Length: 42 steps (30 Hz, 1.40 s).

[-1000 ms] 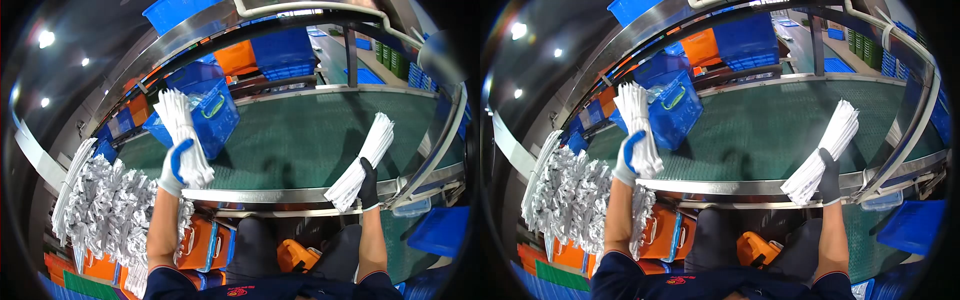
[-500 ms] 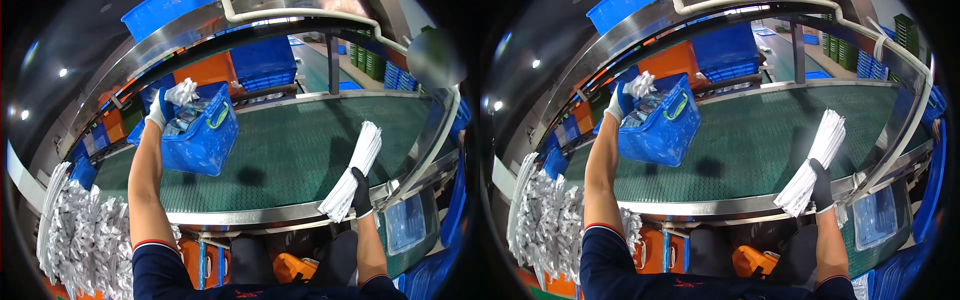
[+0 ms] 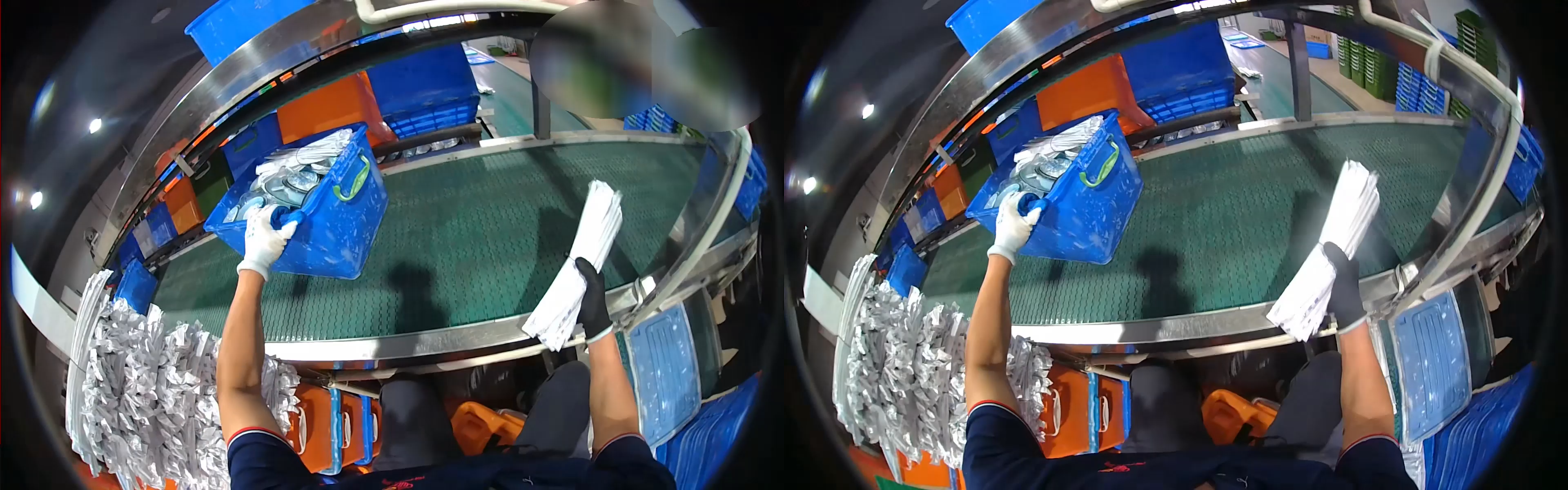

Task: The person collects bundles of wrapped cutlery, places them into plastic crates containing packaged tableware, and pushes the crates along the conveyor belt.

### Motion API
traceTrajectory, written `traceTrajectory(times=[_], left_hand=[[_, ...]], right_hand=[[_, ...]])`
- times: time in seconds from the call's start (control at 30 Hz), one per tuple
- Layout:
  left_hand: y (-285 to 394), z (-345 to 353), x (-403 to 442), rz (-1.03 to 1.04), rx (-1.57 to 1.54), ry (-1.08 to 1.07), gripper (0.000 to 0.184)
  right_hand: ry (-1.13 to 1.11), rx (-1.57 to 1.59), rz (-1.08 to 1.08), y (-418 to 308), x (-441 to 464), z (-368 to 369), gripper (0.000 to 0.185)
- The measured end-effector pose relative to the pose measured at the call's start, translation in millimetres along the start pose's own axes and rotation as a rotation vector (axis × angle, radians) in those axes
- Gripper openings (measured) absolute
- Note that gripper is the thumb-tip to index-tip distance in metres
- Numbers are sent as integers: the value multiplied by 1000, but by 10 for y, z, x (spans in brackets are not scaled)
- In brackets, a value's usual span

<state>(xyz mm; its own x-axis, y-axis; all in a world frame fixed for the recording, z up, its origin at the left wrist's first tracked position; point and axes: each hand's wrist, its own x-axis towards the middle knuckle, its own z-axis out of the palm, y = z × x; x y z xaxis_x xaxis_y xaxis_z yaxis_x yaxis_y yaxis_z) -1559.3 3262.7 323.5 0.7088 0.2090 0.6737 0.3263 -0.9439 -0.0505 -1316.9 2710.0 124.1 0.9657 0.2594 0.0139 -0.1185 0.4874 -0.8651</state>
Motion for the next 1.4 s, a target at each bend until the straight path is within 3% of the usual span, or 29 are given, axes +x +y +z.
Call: traceTrajectory(times=[0.17, 0.23, 0.47, 0.67, 0.77, 0.83, 0.87, 0.9, 0.93, 0.97, 1.03, 1.07, 1.13, 1.17, 1.2, 1.23, 1.27, 1.3, 1.33, 1.37, 1.4], left_hand=[[278, -133, 143, -181, -59, -281, 67], [249, 41, 69, -222, 69, -101, 71], [613, 19, -84, -331, 105, -14, 84], [1329, -249, -423, -405, 105, -14, 84], [1839, -506, -601, -266, 146, 99, 70], [2121, -592, -663, -217, 146, 156, 72], [2380, -742, -632, -267, 138, 75, 75], [2272, -530, -685, -138, 279, 264, 75], [2531, -673, -647, -274, 164, 115, 78], [2599, -703, -637, -232, -61, 82, 75], [2678, -717, -642, -237, -11, 121, 71], [2760, -775, -675, -195, -61, 156, 67], [2909, -773, -832, -30, -213, 260, 52], [3016, -764, -913, 72, -282, 316, 47], [3092, -716, -1034, 168, -353, 373, 42], [3152, -698, -1177, 303, -379, 306, 41], [3259, -549, -1338, 225, -717, 143, 50], [3692, -627, -1465, -47, -1118, -122, 65], [3870, -509, -1546, -42, -1306, -259, 77], [3935, -338, -1670, -198, -1453, -503, 78], [3945, -147, -1803, -322, -1557, -619, 72]], right_hand=[[18, 34, 15, -13, -3, 26, 44], [24, 66, 33, 6, 6, 16, 44], [3, 33, -52, -125, -109, 94, 43], [2, 82, 50, -186, -170, 143, 47], [6, 110, 28, -158, -190, 145, 55], [-68, 183, 103, -248, -275, 203, 56], [-120, 221, 106, -124, -166, 137, 51], [-97, 179, 23, -12, -77, 72, 46], [-73, 133, -36, -68, -128, 147, 43], [-24, 109, -180, -53, -151, 219, 41], [-2, -65, -218, -121, -327, 325, 37], [-42, -85, -370, -130, -444, 386, 38], [-123, -96, -357, 13, -603, 489, 49], [-138, -274, -283, -161, -803, 527, 56], [-288, -214, -280, -158, -876, 559, 59], [-285, -238, -295, -133, -952, 632, 58], [-282, -263, -309, -195, -1063, 706, 57], [-313, -255, -227, -427, -1251, 736, 55], [-248, -363, -284, -198, -1184, 803, 50], [-373, -648, -104, -393, -1251, 786, 40], [-287, -660, -402, -348, -1344, 815, 54]])
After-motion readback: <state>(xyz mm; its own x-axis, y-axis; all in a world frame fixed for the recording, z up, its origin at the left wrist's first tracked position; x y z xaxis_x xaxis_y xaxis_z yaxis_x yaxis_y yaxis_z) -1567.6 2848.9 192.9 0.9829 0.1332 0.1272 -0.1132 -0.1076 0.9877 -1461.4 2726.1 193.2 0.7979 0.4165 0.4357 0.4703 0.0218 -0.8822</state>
